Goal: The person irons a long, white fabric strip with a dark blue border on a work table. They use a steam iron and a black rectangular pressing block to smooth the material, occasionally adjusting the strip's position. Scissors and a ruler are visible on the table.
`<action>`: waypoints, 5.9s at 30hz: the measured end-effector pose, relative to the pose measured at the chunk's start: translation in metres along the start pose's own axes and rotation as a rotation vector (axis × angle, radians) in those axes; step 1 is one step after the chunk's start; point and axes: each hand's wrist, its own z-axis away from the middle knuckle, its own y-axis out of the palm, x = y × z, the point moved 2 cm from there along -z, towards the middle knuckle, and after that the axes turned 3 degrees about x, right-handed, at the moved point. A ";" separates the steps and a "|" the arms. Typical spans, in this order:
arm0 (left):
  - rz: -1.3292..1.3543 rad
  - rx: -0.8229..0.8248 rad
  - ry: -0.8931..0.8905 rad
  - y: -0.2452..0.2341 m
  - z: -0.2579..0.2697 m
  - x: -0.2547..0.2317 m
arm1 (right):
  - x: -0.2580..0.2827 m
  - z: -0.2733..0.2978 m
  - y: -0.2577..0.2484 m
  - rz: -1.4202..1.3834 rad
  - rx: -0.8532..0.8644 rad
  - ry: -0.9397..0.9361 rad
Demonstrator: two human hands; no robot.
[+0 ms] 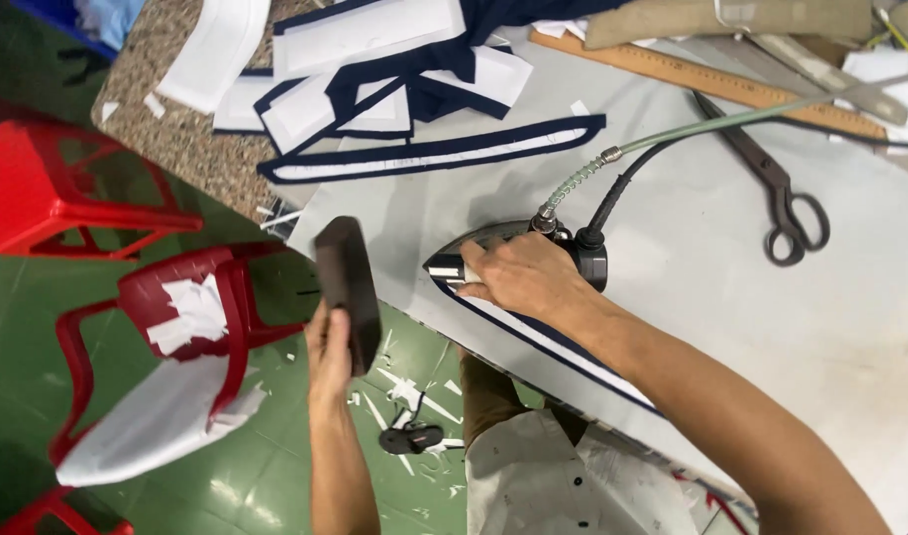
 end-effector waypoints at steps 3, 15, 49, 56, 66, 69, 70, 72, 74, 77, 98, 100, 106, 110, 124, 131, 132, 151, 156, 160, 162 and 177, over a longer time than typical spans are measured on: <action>-0.244 0.303 0.648 0.010 -0.035 -0.053 | -0.002 -0.001 0.003 0.042 -0.044 -0.006; -0.870 0.539 1.031 0.087 -0.068 -0.070 | -0.016 0.007 0.021 0.044 -0.163 -0.062; -1.220 0.686 0.821 0.131 0.004 -0.057 | -0.076 0.183 0.086 -0.069 -0.078 0.125; -1.193 0.719 0.696 0.133 0.002 -0.062 | -0.072 0.182 0.089 0.015 -0.069 0.082; -1.206 0.701 0.732 0.137 0.008 -0.055 | -0.070 0.183 0.099 -0.004 -0.185 0.056; -1.214 0.696 0.767 0.146 0.023 -0.052 | -0.074 0.191 0.100 -0.035 -0.219 0.043; -1.224 0.702 0.773 0.151 0.032 -0.052 | -0.076 0.196 0.101 -0.038 -0.203 0.032; -1.234 0.714 0.784 0.161 0.049 -0.048 | -0.084 0.210 0.105 -0.043 -0.188 0.028; -1.253 0.738 0.869 0.172 0.067 -0.041 | -0.098 0.228 0.113 -0.050 -0.124 0.049; -1.244 0.741 0.931 0.195 0.101 -0.034 | -0.117 0.263 0.124 -0.079 -0.119 0.110; -1.208 0.760 1.063 0.266 0.184 0.019 | -0.113 0.381 0.163 -0.046 -0.125 0.194; -1.227 0.768 1.093 0.274 0.194 0.026 | -0.113 0.393 0.179 -0.026 -0.162 0.180; -1.220 0.876 1.167 0.306 0.240 0.026 | -0.132 0.453 0.207 -0.057 -0.237 0.287; -1.200 0.996 1.195 0.331 0.268 0.039 | -0.175 0.495 0.239 -0.160 -0.169 0.743; -1.213 1.064 1.248 0.395 0.287 0.030 | -0.252 0.444 0.182 -0.612 -0.655 0.964; -1.176 0.955 1.233 0.400 0.217 0.003 | -0.191 0.467 0.157 -0.309 -0.605 0.926; -1.174 0.948 1.237 0.400 0.216 -0.009 | -0.187 0.469 0.168 -0.304 -0.610 0.923; -1.220 0.522 1.263 0.308 0.154 0.013 | -0.133 0.332 0.184 0.156 -1.031 0.625; -1.171 0.583 1.210 0.290 0.101 0.060 | -0.110 0.245 0.149 0.076 -1.025 0.450; -1.068 0.667 1.215 0.266 0.102 0.003 | -0.083 0.160 0.113 -0.228 -0.639 0.254; -1.016 0.659 1.236 0.247 0.096 -0.014 | -0.072 0.126 0.090 -0.382 -0.448 0.215; -1.081 0.972 0.466 0.053 -0.139 -0.215 | -0.114 -0.038 -0.019 -0.295 0.124 0.504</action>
